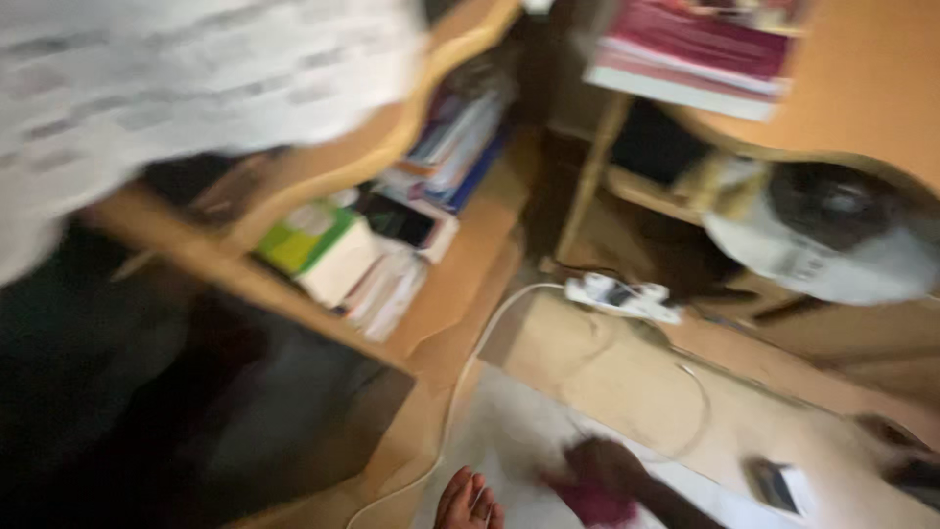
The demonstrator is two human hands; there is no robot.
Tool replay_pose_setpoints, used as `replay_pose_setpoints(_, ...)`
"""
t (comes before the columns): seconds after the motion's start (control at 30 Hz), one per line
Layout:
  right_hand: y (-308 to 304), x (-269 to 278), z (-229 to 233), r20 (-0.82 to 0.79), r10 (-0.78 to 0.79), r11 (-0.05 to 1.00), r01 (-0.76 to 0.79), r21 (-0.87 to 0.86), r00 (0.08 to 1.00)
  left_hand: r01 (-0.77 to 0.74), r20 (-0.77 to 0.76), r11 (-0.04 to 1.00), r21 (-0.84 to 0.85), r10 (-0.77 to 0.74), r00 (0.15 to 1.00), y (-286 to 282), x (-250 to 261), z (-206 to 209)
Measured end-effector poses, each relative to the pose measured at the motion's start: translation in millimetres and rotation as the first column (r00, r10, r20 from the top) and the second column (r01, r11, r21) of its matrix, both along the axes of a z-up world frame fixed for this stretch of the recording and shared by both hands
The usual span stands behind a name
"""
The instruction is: The person picks up a pink cloth from the floor and wipes the screen and edges of a computer monitor, then places the cloth and a white object back into a cabinet.
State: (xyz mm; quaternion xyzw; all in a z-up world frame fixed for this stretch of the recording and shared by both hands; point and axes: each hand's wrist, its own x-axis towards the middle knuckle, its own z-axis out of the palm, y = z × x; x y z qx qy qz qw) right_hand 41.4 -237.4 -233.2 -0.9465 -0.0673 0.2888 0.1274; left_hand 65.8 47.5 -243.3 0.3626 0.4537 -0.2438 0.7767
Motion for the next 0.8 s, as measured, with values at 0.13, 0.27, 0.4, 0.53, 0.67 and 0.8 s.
replay_pose_setpoints(0.13, -97, -145, -10, -0.296, -0.572, 0.815, 0.572, -0.098, 0.765, 0.209, 0.022, 0.978, 0.022, -0.209, 0.978, -51, -4, -31)
replay_pose_setpoints(0.27, -171, -215, 16, 0.048, -0.833, 0.535, 0.824, -0.189, 0.552, 0.389, 0.049, 0.92, 0.044, -0.39, 0.919, -99, -24, -66)
replay_pose_setpoints(0.4, -234, -233, 33, 0.203, -0.935, 0.248, 0.945, -0.214, 0.291, 0.506, 0.097, 0.861, 0.054, -0.509, 0.856, -156, -46, -76)
replay_pose_setpoints(0.53, -264, -231, 19, 0.099, -0.981, 0.156, 0.983, -0.094, 0.166, 0.592, 0.147, 0.803, 0.065, -0.595, 0.791, -196, -71, -61)
replay_pose_setpoints(0.67, -271, -232, 5, 0.134, -0.965, 0.211, 0.97, -0.123, 0.227, 0.622, 0.195, 0.779, 0.085, -0.625, 0.756, -211, -80, -30)
replay_pose_setpoints(0.8, -262, -223, 2, 0.087, -0.959, 0.256, 0.955, -0.151, 0.271, 0.64, 0.231, 0.76, 0.108, -0.646, 0.728, -210, -81, 2)
